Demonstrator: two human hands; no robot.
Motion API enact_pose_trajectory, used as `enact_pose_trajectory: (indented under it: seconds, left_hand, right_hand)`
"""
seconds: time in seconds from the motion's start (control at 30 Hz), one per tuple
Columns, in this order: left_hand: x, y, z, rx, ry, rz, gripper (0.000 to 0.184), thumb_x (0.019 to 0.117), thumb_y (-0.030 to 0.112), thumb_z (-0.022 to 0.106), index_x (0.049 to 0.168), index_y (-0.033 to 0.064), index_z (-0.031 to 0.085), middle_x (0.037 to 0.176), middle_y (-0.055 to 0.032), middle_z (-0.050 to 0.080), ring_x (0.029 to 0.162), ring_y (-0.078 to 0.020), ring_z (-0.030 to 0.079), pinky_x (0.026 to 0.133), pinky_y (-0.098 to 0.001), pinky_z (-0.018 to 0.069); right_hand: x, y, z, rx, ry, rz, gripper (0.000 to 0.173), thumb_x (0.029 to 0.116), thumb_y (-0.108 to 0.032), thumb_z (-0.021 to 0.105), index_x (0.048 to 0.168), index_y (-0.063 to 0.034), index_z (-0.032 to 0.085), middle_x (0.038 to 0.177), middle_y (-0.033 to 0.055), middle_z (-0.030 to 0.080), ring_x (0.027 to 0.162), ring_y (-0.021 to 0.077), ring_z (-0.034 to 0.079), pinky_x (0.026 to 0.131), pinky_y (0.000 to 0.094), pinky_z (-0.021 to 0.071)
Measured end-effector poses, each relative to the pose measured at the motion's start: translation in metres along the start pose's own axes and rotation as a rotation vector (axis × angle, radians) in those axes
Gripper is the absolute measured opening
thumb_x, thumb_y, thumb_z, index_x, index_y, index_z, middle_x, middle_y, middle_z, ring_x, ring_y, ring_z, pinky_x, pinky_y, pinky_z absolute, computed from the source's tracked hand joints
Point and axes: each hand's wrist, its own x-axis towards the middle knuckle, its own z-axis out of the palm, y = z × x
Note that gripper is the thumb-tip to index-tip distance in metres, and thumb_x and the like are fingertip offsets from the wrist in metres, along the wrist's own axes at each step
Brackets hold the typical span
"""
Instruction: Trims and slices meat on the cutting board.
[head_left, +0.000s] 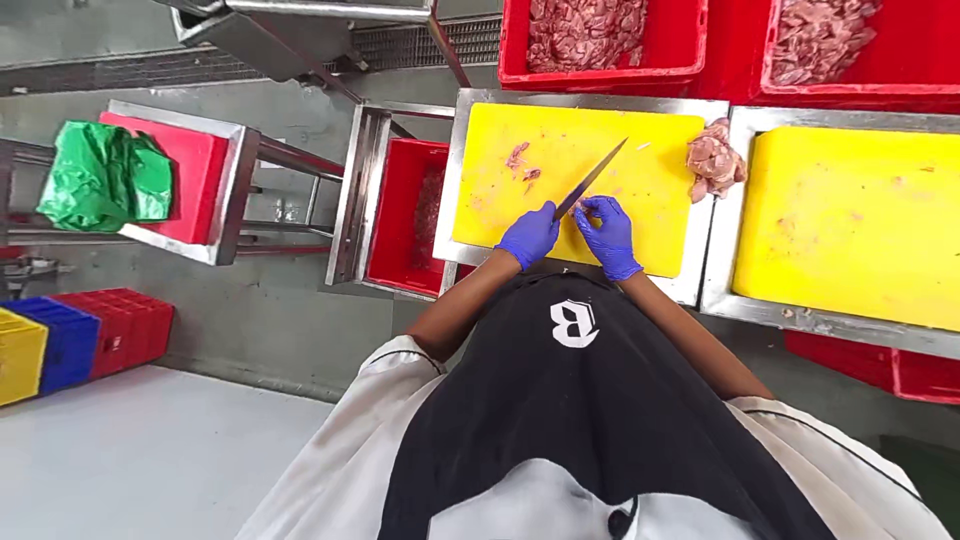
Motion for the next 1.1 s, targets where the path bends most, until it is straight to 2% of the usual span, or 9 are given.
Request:
enact_pose_trajectory:
  seconds: [0.3,0.37,0.43,0.53,0.6,0.73,0.87,0.97,1.1]
  left_hand:
    - [-0.003,0.004,0.009,0.023,-0.004,-0.035,0.033,0.1101,0.025,0.042,0.131,0.0025,0.054,0.106,-0.0219,0.07,0.102,-0.0386,0.071,0.089,-0.0578,0.0562]
    - [-0.004,0.006,0.011,0.035,-0.004,-0.063,0.033,0.1104,0.025,0.041,0.132,0.0041,0.054,0.108,-0.0212,0.07,0.103,-0.0381,0.071,0.089,-0.0577,0.0564]
    - [-0.005,0.009,0.013,0.047,-0.002,-0.085,0.033,0.1106,0.025,0.04,0.133,0.0047,0.053,0.109,-0.0211,0.07,0.105,-0.0384,0.071,0.089,-0.0579,0.0565]
    - [-0.006,0.012,0.015,0.074,0.006,-0.106,0.034,0.1111,0.024,0.037,0.134,0.0052,0.053,0.112,-0.0213,0.07,0.107,-0.039,0.071,0.089,-0.0585,0.0565]
    - [-0.007,0.013,0.015,0.086,0.007,-0.107,0.033,0.1111,0.023,0.037,0.135,0.0053,0.052,0.113,-0.0213,0.07,0.108,-0.039,0.071,0.089,-0.0584,0.0567]
    - [-0.01,0.014,0.015,0.083,0.008,-0.115,0.033,0.1106,0.024,0.038,0.135,0.0064,0.051,0.113,-0.0212,0.07,0.106,-0.0392,0.071,0.087,-0.0585,0.0575]
    - [-0.012,0.011,0.014,0.072,-0.014,-0.12,0.033,0.1107,0.023,0.037,0.136,0.0065,0.05,0.114,-0.0213,0.07,0.107,-0.039,0.071,0.088,-0.0584,0.0572]
    - [-0.018,-0.003,0.019,0.069,-0.031,-0.131,0.036,0.111,0.024,0.035,0.139,0.0059,0.049,0.114,-0.0218,0.07,0.108,-0.0397,0.07,0.089,-0.0591,0.0568]
    - [-0.044,-0.024,0.023,0.057,-0.1,-0.218,0.038,0.1105,0.025,0.036,0.14,0.004,0.048,0.116,-0.0237,0.069,0.11,-0.0418,0.069,0.09,-0.061,0.0555]
  right_hand:
    - [-0.001,0.004,-0.008,0.03,-0.038,-0.028,0.022,0.0935,-0.02,0.072,0.099,0.0011,0.073,0.11,0.0178,0.068,0.096,0.0225,0.069,0.087,0.0359,0.059]
    - [0.003,0.007,-0.011,-0.067,-0.056,-0.152,0.019,0.0937,-0.019,0.07,0.097,-0.0001,0.073,0.107,0.0187,0.068,0.101,0.0279,0.068,0.09,0.0406,0.0567]
    - [0.011,0.013,-0.014,-0.181,-0.07,-0.372,0.016,0.0935,-0.017,0.069,0.095,-0.0024,0.074,0.104,0.0184,0.071,0.105,0.0327,0.069,0.093,0.0444,0.0564]
    - [0.031,0.018,-0.02,-0.235,-0.132,-0.653,0.014,0.0929,-0.015,0.068,0.091,-0.0023,0.074,0.098,0.0177,0.073,0.098,0.0333,0.072,0.091,0.0456,0.0583]
    - [0.04,0.023,-0.021,-0.231,-0.17,-0.732,0.014,0.0916,-0.015,0.067,0.088,-0.0026,0.072,0.093,0.0167,0.073,0.093,0.0322,0.072,0.087,0.0448,0.0588]
    - [0.044,0.029,-0.023,-0.225,-0.228,-0.743,0.015,0.0923,-0.017,0.067,0.089,-0.0023,0.072,0.094,0.0161,0.073,0.094,0.0327,0.072,0.087,0.046,0.0592]
    - [0.042,0.029,-0.017,-0.232,-0.184,-0.75,0.015,0.0916,-0.015,0.067,0.087,-0.0021,0.071,0.092,0.0162,0.073,0.093,0.0325,0.072,0.087,0.045,0.0588]
    - [0.041,0.025,-0.014,-0.245,-0.146,-0.739,0.012,0.0909,-0.012,0.067,0.086,-0.0014,0.071,0.089,0.016,0.073,0.09,0.0317,0.073,0.086,0.0435,0.0592]
    - [0.039,0.025,-0.013,-0.256,-0.15,-0.687,0.013,0.0912,-0.014,0.067,0.088,-0.0027,0.072,0.09,0.0154,0.073,0.091,0.0311,0.073,0.085,0.0428,0.0595]
